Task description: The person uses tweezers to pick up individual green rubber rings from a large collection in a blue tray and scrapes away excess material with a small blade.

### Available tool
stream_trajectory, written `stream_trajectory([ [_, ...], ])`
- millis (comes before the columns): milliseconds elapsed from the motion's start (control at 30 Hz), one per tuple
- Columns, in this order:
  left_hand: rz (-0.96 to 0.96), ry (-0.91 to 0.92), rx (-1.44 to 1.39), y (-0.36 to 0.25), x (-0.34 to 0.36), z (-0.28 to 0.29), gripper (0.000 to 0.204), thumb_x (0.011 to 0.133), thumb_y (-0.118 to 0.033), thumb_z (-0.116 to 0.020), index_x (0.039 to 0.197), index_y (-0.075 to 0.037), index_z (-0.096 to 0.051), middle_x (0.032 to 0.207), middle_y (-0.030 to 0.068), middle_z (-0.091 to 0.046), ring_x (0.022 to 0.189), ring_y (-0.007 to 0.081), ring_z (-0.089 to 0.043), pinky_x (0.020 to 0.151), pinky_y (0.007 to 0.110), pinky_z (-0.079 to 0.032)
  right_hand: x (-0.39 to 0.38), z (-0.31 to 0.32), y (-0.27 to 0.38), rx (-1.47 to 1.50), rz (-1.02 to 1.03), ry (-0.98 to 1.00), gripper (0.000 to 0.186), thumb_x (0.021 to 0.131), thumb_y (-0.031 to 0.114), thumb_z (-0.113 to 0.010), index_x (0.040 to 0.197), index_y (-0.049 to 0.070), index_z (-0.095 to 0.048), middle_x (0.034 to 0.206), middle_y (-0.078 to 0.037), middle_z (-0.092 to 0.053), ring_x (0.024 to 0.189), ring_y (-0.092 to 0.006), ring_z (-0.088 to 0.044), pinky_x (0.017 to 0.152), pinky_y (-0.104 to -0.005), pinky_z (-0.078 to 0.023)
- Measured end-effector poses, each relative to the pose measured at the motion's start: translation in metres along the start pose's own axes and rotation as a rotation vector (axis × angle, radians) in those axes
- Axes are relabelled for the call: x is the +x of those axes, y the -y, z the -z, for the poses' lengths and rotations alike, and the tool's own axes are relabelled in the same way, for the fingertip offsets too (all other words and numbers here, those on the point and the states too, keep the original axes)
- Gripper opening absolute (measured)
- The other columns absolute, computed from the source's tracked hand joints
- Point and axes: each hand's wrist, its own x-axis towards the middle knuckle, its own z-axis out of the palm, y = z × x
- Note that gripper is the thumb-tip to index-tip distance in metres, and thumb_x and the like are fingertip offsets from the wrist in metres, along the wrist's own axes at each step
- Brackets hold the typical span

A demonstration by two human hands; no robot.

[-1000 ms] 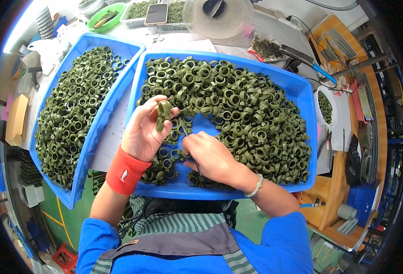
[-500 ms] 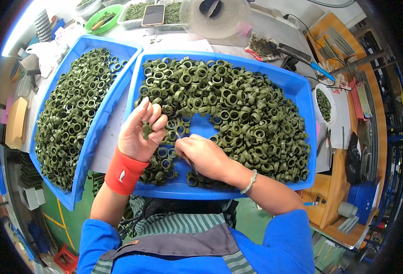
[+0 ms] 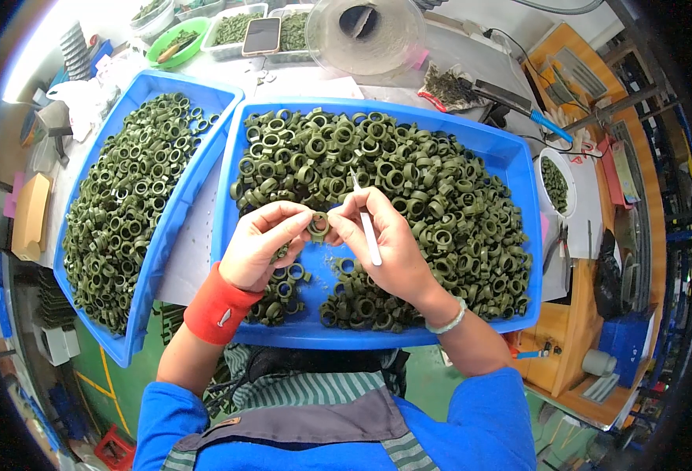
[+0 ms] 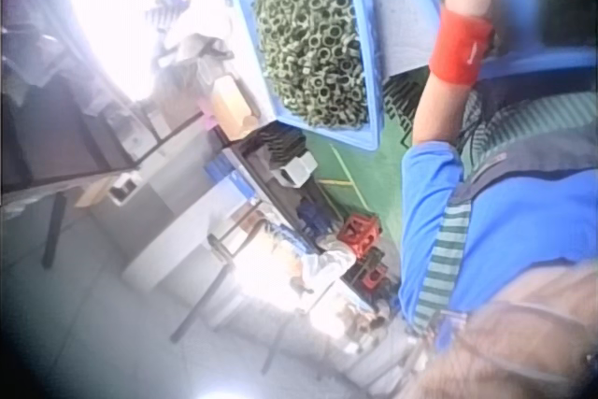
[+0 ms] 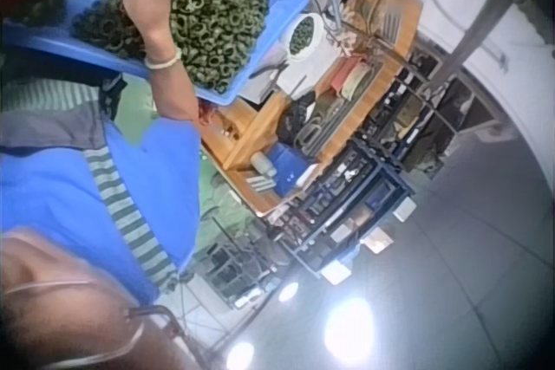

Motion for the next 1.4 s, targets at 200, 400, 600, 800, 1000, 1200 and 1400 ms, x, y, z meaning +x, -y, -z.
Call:
stream_trajectory([
  [200,-0.009,0.014,-0.023,0.001,0.001,0.002,0.018,0.096,-0.019,-0.066,0.106,-0.004,-0.064,0.081,0.0024,-0.065,0.058,0.0052,-0.052,0.048,0.019,-0.033,-0.002,-0.001,-0.003,-0.011,0.011,-0.009,0.018,0.094,0.008,-0.066,0.104,0.003,-0.052,0.095,-0.004,-0.062,0.088,-0.0096,-0.062,0.079,-0.0257,-0.052],
  [400,-0.018,0.018,-0.043,-0.001,0.0,0.001,0.019,0.097,-0.019,-0.064,0.109,-0.003,-0.064,0.084,0.004,-0.067,0.06,0.0042,-0.052,0.049,0.018,-0.035,-0.002,-0.001,0.0,-0.067,-0.018,-0.021,0.022,0.092,0.007,-0.068,0.107,0.002,-0.053,0.099,-0.005,-0.062,0.094,-0.011,-0.062,0.083,-0.0267,-0.053],
  [600,-0.081,0.039,-0.006,0.001,0.0,-0.001,0.02,0.097,-0.015,-0.063,0.113,-0.003,-0.063,0.088,0.002,-0.066,0.064,0.0023,-0.052,0.053,0.017,-0.036,0.0,0.001,-0.003,-0.12,0.073,0.023,0.025,0.092,0.002,-0.066,0.113,0.002,-0.053,0.105,-0.006,-0.064,0.097,-0.0126,-0.063,0.086,-0.0282,-0.053],
  [800,-0.156,0.053,0.083,0.0,-0.003,0.002,0.022,0.092,-0.006,-0.067,0.114,-0.005,-0.065,0.084,-0.0023,-0.063,0.064,0.0009,-0.049,0.055,0.016,-0.035,0.002,0.001,-0.004,0.009,0.159,-0.004,0.025,0.093,-0.004,-0.061,0.115,0.003,-0.052,0.116,-0.01,-0.062,0.106,-0.0136,-0.06,0.096,-0.0297,-0.049],
  [1000,-0.305,-0.064,0.329,-0.003,-0.005,-0.009,0.027,0.086,-0.002,-0.071,0.112,-0.007,-0.066,0.078,-0.0047,-0.061,0.062,0.0002,-0.048,0.054,0.017,-0.034,0.002,0.002,0.001,0.19,0.129,0.0,0.03,0.091,-0.006,-0.062,0.116,0.005,-0.049,0.125,-0.011,-0.059,0.11,-0.0146,-0.059,0.098,-0.0313,-0.049],
  [1200,-0.329,-0.081,0.35,-0.001,-0.004,-0.008,0.026,0.085,-0.001,-0.072,0.11,-0.007,-0.068,0.079,-0.0041,-0.061,0.064,0.0002,-0.049,0.055,0.016,-0.036,0.0,0.002,0.001,0.102,0.133,0.008,0.032,0.09,-0.007,-0.064,0.116,0.005,-0.049,0.126,-0.011,-0.058,0.114,-0.0153,-0.058,0.099,-0.0317,-0.048],
  [1400,-0.372,-0.072,0.376,0.001,-0.003,-0.006,0.026,0.084,0.0,-0.072,0.109,-0.006,-0.068,0.079,-0.0043,-0.061,0.065,0.0002,-0.05,0.055,0.016,-0.036,-0.002,-0.002,0.002,0.086,0.158,-0.025,0.031,0.089,-0.009,-0.063,0.113,0.005,-0.048,0.123,-0.011,-0.059,0.113,-0.0161,-0.059,0.099,-0.0311,-0.05],
])
